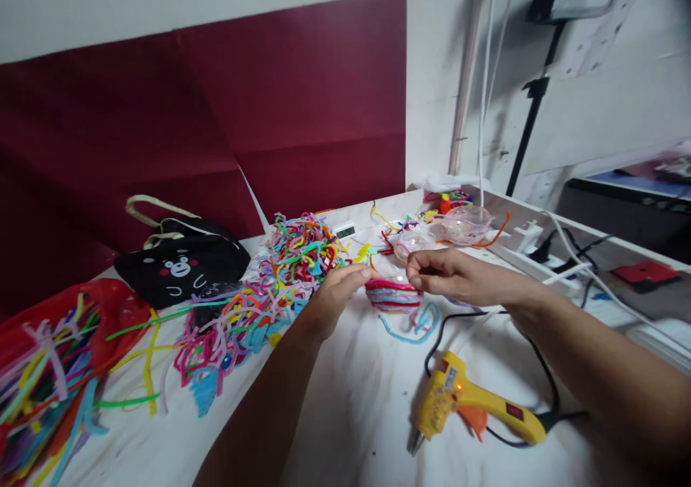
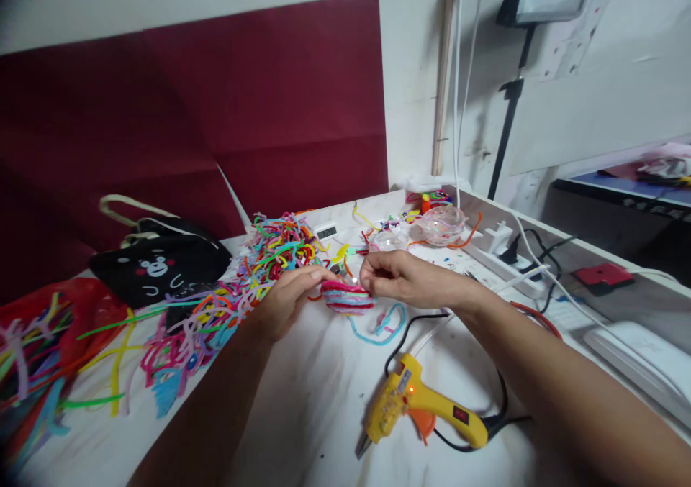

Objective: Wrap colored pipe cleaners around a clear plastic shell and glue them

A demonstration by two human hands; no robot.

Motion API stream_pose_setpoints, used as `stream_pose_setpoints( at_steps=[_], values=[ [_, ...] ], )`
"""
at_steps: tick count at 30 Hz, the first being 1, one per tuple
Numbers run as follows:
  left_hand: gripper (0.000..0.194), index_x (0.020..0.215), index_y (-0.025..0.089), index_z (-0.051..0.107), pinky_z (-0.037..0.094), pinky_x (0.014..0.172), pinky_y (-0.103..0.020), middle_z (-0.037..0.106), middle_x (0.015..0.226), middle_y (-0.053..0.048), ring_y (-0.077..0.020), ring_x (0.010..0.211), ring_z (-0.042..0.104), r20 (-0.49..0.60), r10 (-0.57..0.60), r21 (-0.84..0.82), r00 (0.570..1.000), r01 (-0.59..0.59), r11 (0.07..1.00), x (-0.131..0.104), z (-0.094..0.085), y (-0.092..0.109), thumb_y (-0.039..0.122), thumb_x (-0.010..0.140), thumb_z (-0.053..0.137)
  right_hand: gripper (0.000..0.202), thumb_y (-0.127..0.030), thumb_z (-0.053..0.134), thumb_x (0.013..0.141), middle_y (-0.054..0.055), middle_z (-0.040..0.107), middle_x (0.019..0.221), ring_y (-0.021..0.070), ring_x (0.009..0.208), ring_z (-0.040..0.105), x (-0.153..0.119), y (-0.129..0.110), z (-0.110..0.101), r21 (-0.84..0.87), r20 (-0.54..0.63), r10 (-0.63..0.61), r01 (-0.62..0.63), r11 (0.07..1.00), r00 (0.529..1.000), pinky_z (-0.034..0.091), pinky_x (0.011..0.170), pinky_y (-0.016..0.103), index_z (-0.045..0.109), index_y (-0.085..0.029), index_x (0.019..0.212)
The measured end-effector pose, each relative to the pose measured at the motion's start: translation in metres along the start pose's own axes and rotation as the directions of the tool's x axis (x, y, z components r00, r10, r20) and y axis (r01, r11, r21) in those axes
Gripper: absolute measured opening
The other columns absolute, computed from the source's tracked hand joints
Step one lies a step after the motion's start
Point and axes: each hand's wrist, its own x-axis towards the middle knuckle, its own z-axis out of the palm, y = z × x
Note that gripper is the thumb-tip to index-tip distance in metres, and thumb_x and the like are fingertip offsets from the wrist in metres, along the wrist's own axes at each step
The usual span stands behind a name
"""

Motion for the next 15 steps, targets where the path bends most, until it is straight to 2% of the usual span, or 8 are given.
stream_pose_setpoints(
  at_steps=[5, 12, 15],
  values=[
    [0.028, 0.075, 0.022, 0.08, 0.056, 0.081, -0.034, 0.076, 0.077, -0.004, -0.023, 0.082, 0.067, 0.044, -0.052, -0.112, 0.998, 0.057, 0.992, -0.0005, 0.0028, -0.0032, 0.049, 0.08, 0.085, 0.025, -0.044, 0.066, 0.102, -0.004, 0.058, 0.077, 0.0126, 0.071, 0.051, 0.0006, 0.0001, -0.0035, 0.048, -0.016, 0.014, -0.014, 0.999, 1.0, 0.046, 0.069, 0.025, 0.064, -0.023, 0.088],
    [0.026, 0.078, 0.019, 0.082, 0.058, 0.089, -0.038, 0.079, 0.084, -0.007, -0.0239, 0.087, 0.071, 0.065, -0.115, -0.308, 0.991, 0.129, 0.943, -0.0021, 0.007, -0.0015, 0.042, 0.072, 0.092, 0.026, -0.046, 0.07, 0.101, -0.005, 0.056, 0.074, 0.0121, 0.067, 0.046, 0.0011, 0.0034, -0.0058, 0.123, 0.004, 0.038, -0.039, 0.992, 0.999, 0.04, 0.064, 0.025, 0.066, -0.022, 0.09],
    [0.027, 0.078, 0.019, 0.084, 0.058, 0.086, -0.039, 0.081, 0.082, -0.008, -0.0244, 0.083, 0.071, 0.077, -0.133, -0.339, 0.988, 0.152, 0.928, -0.003, 0.0084, 0.0003, 0.04, 0.066, 0.096, 0.029, -0.049, 0.072, 0.099, -0.006, 0.057, 0.074, 0.0119, 0.066, 0.046, 0.0006, 0.0034, -0.0058, 0.149, -0.02, 0.059, -0.056, 0.987, 0.998, 0.04, 0.063, 0.025, 0.067, -0.022, 0.09]
  ],
)
